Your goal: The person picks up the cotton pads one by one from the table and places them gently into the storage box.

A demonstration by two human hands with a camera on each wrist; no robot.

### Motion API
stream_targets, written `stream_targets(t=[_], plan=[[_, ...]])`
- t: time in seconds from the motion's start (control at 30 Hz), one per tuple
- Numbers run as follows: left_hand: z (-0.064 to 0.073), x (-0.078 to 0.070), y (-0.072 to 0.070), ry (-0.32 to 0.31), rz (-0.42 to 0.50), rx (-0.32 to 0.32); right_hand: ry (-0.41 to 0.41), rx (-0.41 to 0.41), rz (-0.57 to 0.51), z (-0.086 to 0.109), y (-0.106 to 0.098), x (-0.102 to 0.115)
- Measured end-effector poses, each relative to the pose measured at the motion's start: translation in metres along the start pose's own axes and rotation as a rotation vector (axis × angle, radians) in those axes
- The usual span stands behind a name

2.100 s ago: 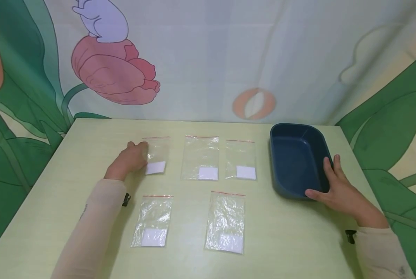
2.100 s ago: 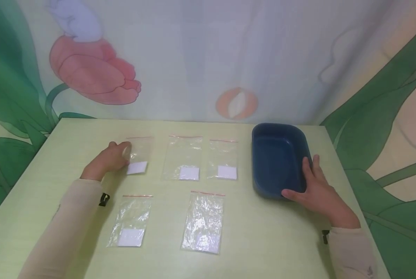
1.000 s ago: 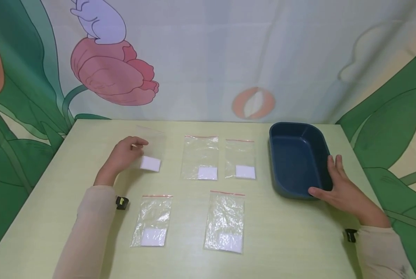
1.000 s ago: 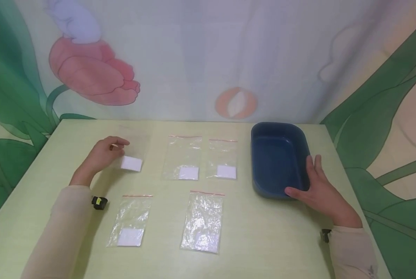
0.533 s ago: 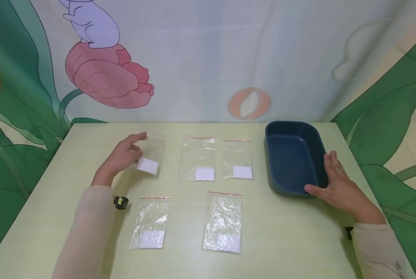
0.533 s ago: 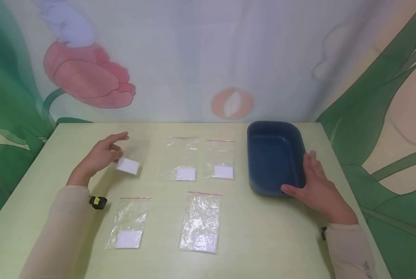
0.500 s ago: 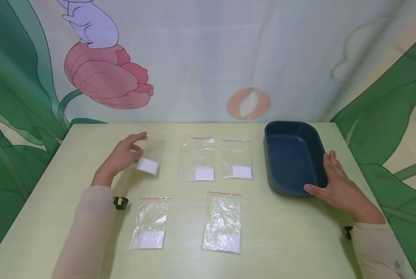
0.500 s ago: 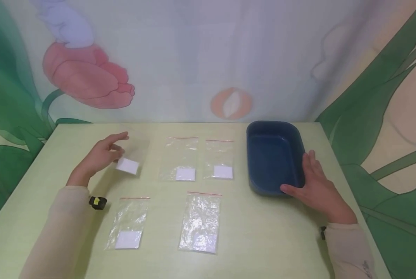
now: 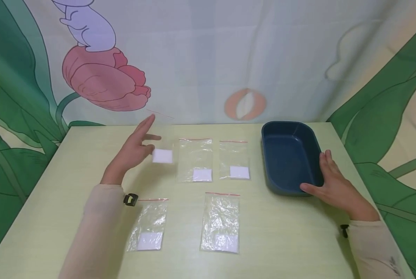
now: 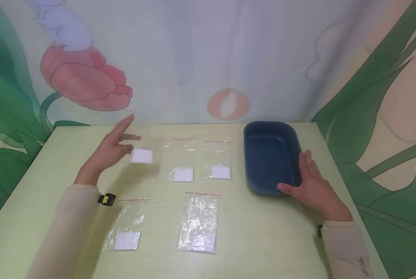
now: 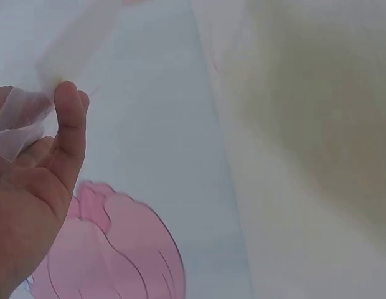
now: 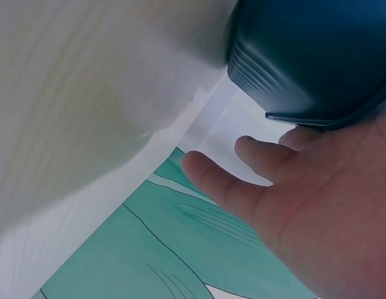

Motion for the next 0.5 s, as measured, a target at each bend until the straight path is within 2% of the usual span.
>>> stream_targets(t=[0.2, 0.37, 0.5], plan=[[-0.011, -0.037, 0.028, 0.052, 0.068, 0.057, 0.011, -0.001, -0.006, 0.0, 0.0, -0.004], [-0.023, -0.055, 0.05, 0.089, 0.083, 0.094, 0.022, 0.006, -0.012, 0.0, 0.001, -0.004], [-0.032, -0.062, 0.068, 0.143, 0.089, 0.151, 0.029, 0.007, -0.003, 0.0, 0.0, -0.005]])
Point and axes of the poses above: each hand's wrist, its own z-axis away from the middle knuckle, its own y-axis out of the palm, x = y × z, the point moved 9 cm from there along -z, towards the middle knuckle
